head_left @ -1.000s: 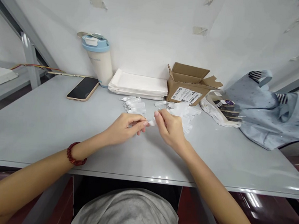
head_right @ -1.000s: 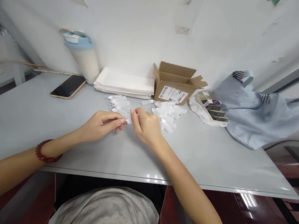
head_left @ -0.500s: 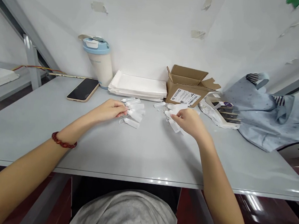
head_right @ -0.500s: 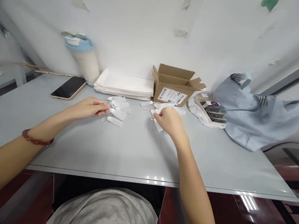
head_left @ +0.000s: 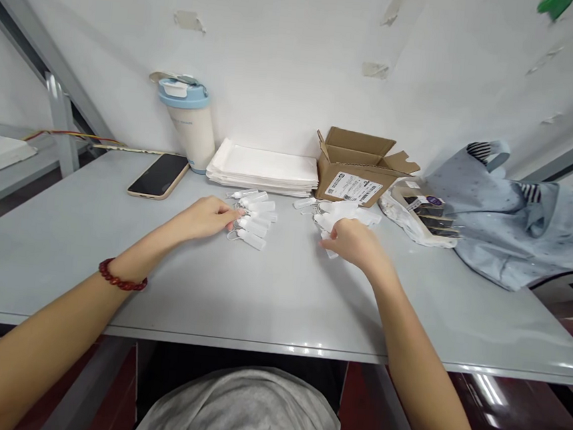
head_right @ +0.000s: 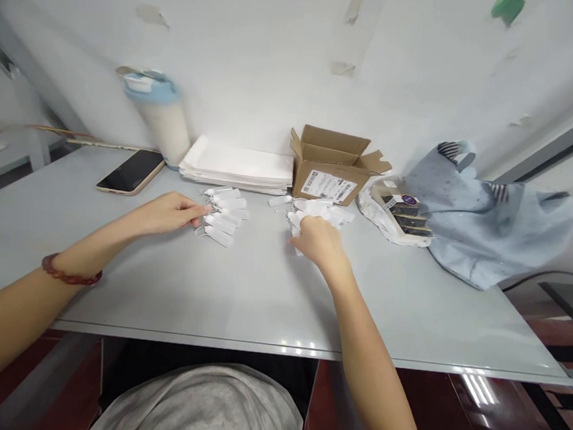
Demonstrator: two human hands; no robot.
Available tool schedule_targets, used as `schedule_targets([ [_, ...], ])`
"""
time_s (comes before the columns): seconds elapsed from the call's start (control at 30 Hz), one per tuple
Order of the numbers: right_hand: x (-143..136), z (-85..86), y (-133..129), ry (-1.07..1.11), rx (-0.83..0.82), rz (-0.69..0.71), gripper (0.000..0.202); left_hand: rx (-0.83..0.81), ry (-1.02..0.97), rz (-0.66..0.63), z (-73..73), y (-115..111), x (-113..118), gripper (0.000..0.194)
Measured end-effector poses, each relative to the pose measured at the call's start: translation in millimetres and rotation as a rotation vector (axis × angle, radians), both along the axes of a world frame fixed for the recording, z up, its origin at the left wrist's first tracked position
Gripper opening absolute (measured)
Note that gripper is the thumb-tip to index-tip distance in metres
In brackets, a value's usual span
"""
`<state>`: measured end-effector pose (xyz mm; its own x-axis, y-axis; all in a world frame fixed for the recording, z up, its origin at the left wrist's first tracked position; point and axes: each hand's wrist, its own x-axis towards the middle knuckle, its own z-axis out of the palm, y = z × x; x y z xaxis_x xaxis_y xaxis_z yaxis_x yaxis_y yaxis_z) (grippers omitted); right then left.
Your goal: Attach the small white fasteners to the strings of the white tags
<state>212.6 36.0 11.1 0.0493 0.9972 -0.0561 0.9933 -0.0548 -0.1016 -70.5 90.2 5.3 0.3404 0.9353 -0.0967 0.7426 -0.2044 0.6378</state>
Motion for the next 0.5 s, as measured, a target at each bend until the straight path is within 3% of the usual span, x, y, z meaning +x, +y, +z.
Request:
schedule_targets([
  [0.13, -7, 0.4, -1, 0.023, -0.038, 0.034, 0.023, 0.01, 0.058, 0.021, 1.8, -4, 3, 0.042],
  [0.33, -13, 5.7, -4, 0.278, -0.054, 0.053, 0.021, 0.223, 0.259, 0.057, -1.0, -6, 3, 0.049],
  [0.5, -14, 6.7, -3, 0.531, -0.045, 0.064, 0.028, 0.272, 0.205, 0.017, -3.4, -9, 6, 0.047],
])
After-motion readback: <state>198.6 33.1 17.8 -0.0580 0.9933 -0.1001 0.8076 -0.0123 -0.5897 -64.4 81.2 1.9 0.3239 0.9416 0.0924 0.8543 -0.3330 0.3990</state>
